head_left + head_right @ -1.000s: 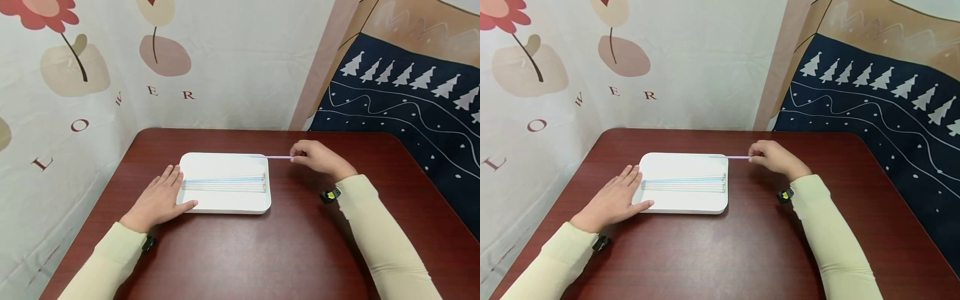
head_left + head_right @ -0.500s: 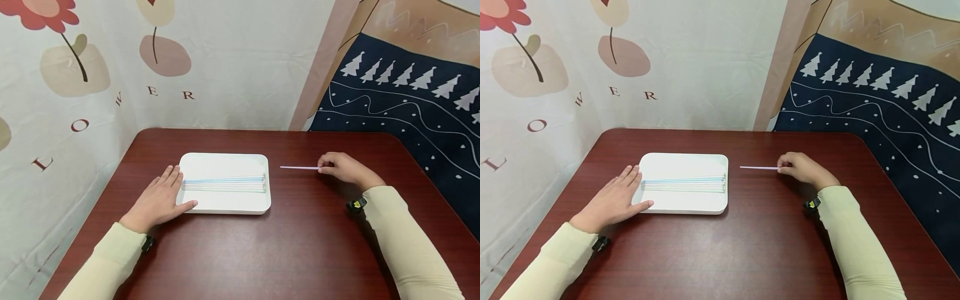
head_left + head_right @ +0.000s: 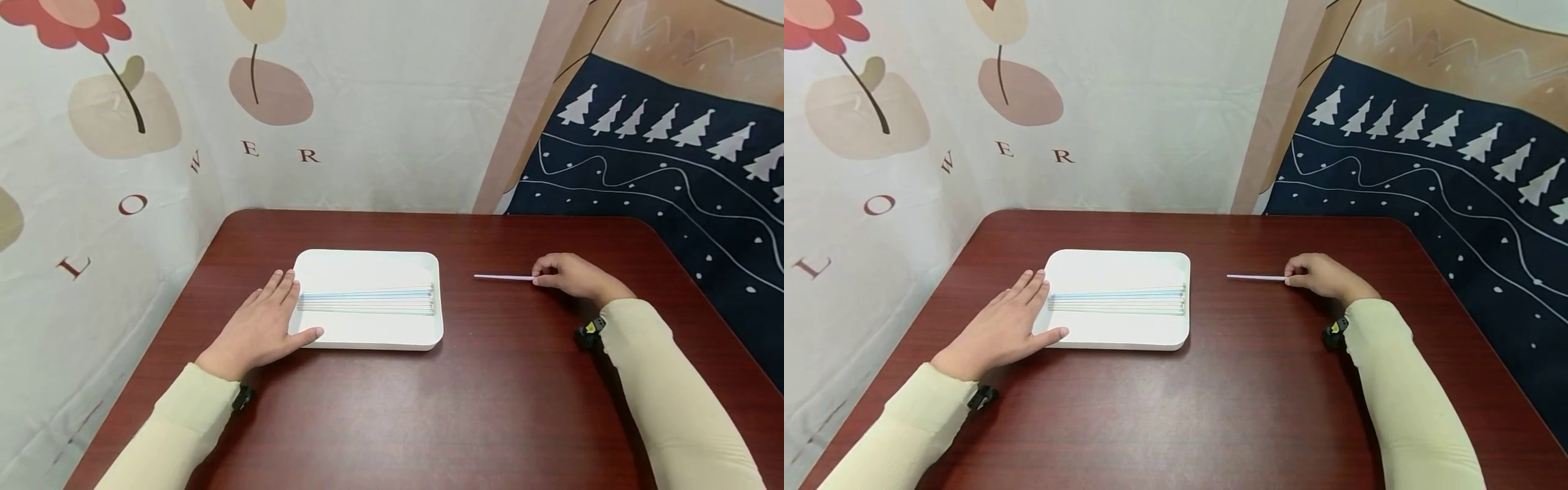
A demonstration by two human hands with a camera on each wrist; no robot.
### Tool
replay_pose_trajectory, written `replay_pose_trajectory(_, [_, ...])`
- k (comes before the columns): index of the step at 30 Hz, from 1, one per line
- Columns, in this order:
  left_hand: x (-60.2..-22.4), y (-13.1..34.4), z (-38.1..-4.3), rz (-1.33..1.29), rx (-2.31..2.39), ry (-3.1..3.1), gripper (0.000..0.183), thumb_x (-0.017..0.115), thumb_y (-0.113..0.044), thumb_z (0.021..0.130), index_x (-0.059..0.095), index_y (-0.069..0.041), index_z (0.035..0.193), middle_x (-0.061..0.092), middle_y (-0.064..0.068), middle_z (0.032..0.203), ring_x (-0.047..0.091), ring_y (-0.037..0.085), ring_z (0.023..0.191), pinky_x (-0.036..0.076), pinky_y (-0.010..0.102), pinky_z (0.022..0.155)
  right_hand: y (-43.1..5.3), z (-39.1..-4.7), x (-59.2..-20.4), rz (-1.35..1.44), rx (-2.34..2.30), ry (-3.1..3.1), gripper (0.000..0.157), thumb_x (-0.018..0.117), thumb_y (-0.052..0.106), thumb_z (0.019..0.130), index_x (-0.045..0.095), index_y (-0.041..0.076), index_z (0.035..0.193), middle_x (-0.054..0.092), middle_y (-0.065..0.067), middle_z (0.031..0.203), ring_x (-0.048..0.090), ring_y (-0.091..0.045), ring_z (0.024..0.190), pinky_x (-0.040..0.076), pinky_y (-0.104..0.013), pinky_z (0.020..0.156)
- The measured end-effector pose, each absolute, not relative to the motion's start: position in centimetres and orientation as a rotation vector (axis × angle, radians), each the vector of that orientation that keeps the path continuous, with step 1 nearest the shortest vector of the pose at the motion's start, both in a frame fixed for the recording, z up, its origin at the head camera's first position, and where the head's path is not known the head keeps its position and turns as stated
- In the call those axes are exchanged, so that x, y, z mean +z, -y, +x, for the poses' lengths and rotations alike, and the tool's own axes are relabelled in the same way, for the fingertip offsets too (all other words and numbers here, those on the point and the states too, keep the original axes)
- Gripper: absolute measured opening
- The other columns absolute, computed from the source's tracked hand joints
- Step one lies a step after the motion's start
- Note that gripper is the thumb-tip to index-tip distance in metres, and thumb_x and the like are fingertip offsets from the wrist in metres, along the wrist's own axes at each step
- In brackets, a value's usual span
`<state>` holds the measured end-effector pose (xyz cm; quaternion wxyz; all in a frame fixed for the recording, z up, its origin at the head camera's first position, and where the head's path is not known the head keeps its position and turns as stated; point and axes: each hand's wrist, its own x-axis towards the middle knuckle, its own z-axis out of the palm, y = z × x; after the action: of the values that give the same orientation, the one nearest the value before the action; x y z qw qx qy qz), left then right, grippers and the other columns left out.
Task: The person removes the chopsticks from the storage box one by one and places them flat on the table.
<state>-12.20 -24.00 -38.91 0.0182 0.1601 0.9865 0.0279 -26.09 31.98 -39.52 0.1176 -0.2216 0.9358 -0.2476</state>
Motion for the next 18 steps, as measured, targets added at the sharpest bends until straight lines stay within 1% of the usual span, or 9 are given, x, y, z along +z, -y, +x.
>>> replay_pose_trajectory(9, [-38.8,24.0,-12.2,0.494,0.095,-3.059,0.110,0.035,-0.081,0.089,0.029,0.010,0.151,0.018,0.025,0.161,0.014,0.043,0.148,0.021,0.060,0.115,-32.1,-27.6,-39.7,-0.629,-0.724,-2.736,0.005,0.070,0.015,0.094,0.071,0.012,0.091,0.065,-0.002,0.094,0.051,-0.024,0.090,0.041,-0.040,0.082])
replay_pose_trajectory(18, [-38.8,24.0,-12.2,0.500,0.090,-3.056,0.110,0.035,-0.080,0.089,0.029,0.010,0.151,0.018,0.026,0.161,0.014,0.043,0.148,0.021,0.059,0.115,-32.1,-27.8,-39.8,-0.606,-0.739,-2.730,0.005,0.070,0.015,0.094,0.071,0.010,0.091,0.065,-0.003,0.094,0.052,-0.025,0.091,0.042,-0.041,0.084])
